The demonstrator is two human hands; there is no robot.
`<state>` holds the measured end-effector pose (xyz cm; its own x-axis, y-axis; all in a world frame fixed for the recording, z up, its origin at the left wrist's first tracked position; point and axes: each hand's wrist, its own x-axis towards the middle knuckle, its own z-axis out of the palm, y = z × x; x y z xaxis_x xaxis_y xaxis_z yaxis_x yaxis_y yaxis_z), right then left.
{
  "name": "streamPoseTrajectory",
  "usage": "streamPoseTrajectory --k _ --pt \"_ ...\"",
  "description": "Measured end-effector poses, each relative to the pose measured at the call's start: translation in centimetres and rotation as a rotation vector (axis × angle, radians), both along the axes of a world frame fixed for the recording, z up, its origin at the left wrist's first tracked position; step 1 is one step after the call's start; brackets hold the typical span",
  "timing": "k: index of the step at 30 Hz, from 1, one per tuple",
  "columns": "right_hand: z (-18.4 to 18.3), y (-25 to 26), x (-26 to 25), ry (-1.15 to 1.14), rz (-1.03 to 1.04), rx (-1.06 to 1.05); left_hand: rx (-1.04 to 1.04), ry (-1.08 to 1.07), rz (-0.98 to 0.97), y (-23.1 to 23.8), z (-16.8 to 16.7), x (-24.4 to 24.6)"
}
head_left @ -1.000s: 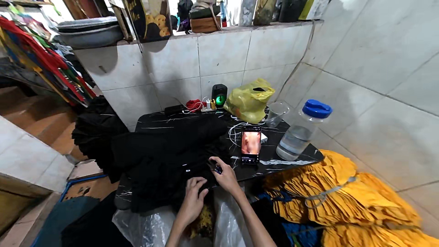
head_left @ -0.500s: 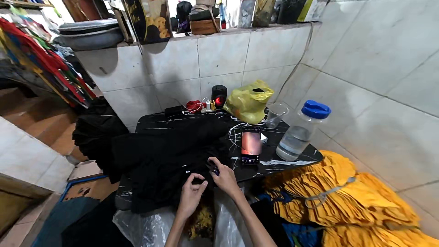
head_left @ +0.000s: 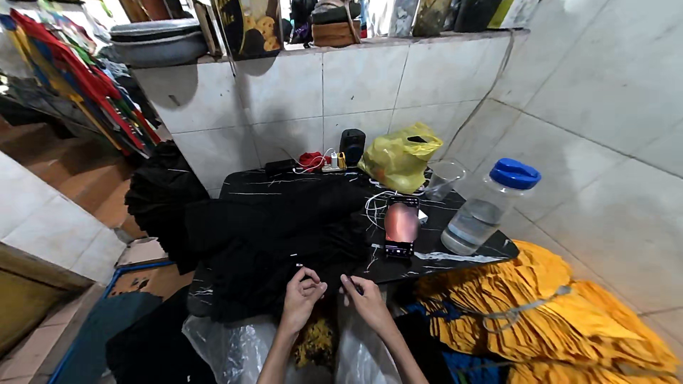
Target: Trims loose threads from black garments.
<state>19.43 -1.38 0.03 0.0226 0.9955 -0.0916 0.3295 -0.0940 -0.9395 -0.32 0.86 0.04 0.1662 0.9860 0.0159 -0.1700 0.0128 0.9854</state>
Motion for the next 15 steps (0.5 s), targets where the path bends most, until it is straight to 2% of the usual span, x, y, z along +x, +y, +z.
streamPoseTrajectory --k 4,8,12,15 --pt "0.3 -0.7 -1.1 0.087 0.010 -0.045 0.017 -0.024 0.001 -0.7 -0.7 -0.2" --pt "0.2 -0.4 -1.3 0.018 0.012 -0.031 0.075 0.007 0.015 -1.3 -0.7 -0.3" --pt "-0.2 -0.6 -1.2 0.001 0.131 0.004 0.092 0.203 0.024 -1.4 -0.7 -0.3" --pt "-0.5 -1.3 -1.1 0.049 0.134 0.043 0.087 0.353 -0.051 -1.5 -0.7 -0.2"
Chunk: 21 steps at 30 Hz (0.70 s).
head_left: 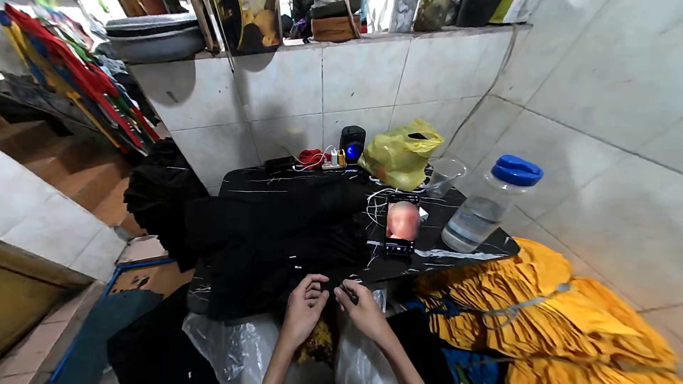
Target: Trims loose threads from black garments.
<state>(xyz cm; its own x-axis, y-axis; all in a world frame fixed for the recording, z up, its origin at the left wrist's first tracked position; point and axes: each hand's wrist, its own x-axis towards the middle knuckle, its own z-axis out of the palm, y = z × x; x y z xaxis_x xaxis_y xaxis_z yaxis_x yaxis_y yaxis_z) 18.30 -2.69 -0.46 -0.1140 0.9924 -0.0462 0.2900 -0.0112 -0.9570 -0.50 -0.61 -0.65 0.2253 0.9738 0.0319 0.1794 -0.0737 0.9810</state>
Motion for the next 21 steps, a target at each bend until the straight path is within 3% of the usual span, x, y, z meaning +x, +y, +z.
streamPoseTrajectory --k 3,7,12,15,17,21 --pt "-0.3 -0.8 -0.4 0.035 -0.067 0.102 0.028 0.257 -0.079 0.1 0.2 0.2" --pt "-0.7 -2.0 -1.3 -0.155 -0.106 0.316 0.136 0.477 -0.030 0.0 1.5 0.9" --pt "-0.1 -2.9 -1.4 -0.277 -0.112 0.429 0.424 0.177 0.042 -0.4 0.2 0.6" --pt "0.4 -3.5 -1.4 -0.266 0.035 0.311 0.499 0.103 0.038 -0.4 -1.1 -0.1" --pt "0.4 -3.5 -1.3 -0.317 0.066 0.234 0.477 0.049 0.057 -0.2 -1.8 -0.4" --pt "0.2 -2.8 -0.2 -0.455 -0.089 0.192 0.241 -0.119 0.102 0.0 -1.7 -0.9"
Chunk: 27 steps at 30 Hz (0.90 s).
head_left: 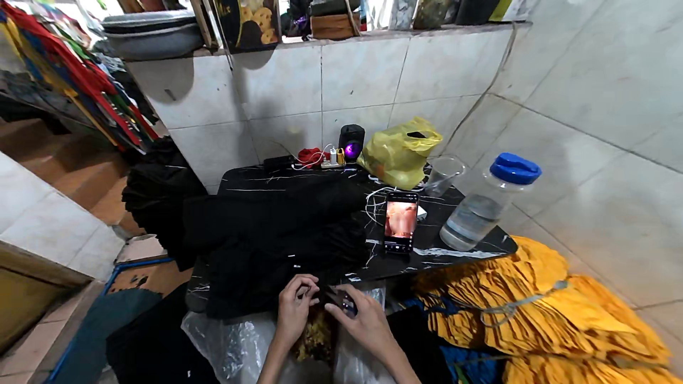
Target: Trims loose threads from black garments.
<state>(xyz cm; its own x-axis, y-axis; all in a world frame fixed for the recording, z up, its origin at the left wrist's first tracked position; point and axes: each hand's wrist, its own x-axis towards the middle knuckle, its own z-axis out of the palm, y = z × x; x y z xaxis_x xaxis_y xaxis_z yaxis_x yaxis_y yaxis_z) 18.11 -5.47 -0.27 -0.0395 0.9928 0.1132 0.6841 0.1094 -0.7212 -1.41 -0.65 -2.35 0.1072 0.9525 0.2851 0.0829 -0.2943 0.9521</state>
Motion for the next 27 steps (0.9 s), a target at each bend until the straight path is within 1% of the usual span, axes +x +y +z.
streamPoseTrajectory --k 2,4,7,12,20,23,27 --pt "-0.5 0.3 0.7 -0.050 -0.037 0.044 -0.142 -0.086 0.001 -0.2 0.6 -0.1" --pt "-0.6 0.5 0.9 -0.082 -0.019 0.069 -0.212 -0.138 0.002 -0.2 1.1 -0.1" --pt "-0.2 0.4 0.1 -0.099 0.037 0.051 -0.206 -0.131 -0.027 -0.2 1.1 -0.1" --pt "0.4 0.5 -1.4 -0.221 0.027 0.014 -0.191 -0.124 -0.029 -0.2 1.0 -0.2" --pt "0.2 0.3 -1.4 -0.313 0.016 0.098 -0.216 -0.106 -0.014 -0.1 1.4 0.1" --pt "0.4 0.3 -1.1 -0.278 -0.047 0.073 -0.239 -0.110 0.023 -0.2 1.7 0.1" --pt "0.5 1.2 -0.2 -0.084 -0.154 0.014 -0.233 -0.074 0.066 -0.2 2.2 0.4"
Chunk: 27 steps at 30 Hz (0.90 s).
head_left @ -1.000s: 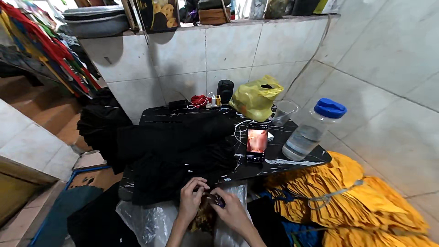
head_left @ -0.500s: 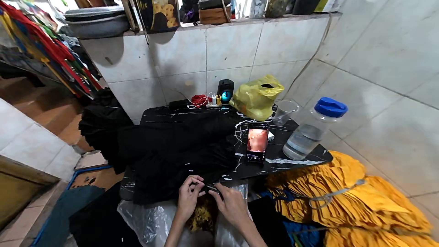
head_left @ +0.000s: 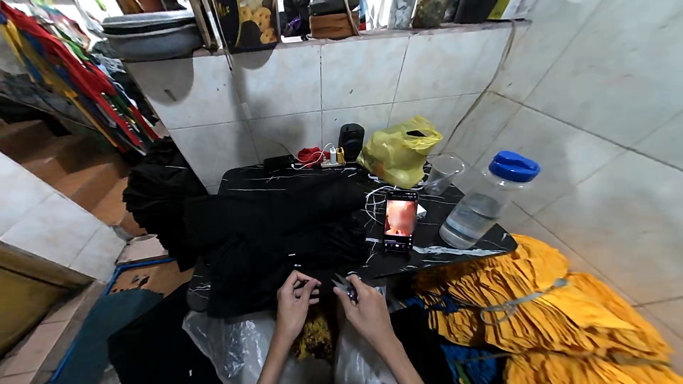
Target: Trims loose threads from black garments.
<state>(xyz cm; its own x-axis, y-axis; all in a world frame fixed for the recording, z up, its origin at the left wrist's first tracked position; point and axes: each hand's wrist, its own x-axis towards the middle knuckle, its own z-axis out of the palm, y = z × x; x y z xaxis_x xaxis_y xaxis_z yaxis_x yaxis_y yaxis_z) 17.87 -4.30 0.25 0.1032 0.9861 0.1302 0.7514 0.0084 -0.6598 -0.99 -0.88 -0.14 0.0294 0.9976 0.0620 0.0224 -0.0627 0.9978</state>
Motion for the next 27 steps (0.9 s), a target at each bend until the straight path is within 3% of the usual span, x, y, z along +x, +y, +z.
streamPoseTrajectory --k 5,12,16,21,27 --pt "-0.5 1.4 0.2 0.263 0.010 -0.040 0.129 0.178 -0.005 -0.3 -0.6 0.0" --pt "1.0 1.7 -2.4 -0.005 0.053 -0.170 0.201 0.273 -0.027 -0.9 -1.1 -0.5" --pt "1.3 1.3 -2.7 -0.099 0.076 -0.111 0.255 0.395 -0.032 -1.1 -1.5 -0.7" --pt "1.2 1.2 -2.1 -0.008 0.101 -0.097 0.378 0.532 -0.014 -0.5 -1.2 0.0" --pt "1.6 1.1 -1.1 0.099 0.162 -0.200 0.386 0.568 -0.169 0.5 -1.1 1.0"
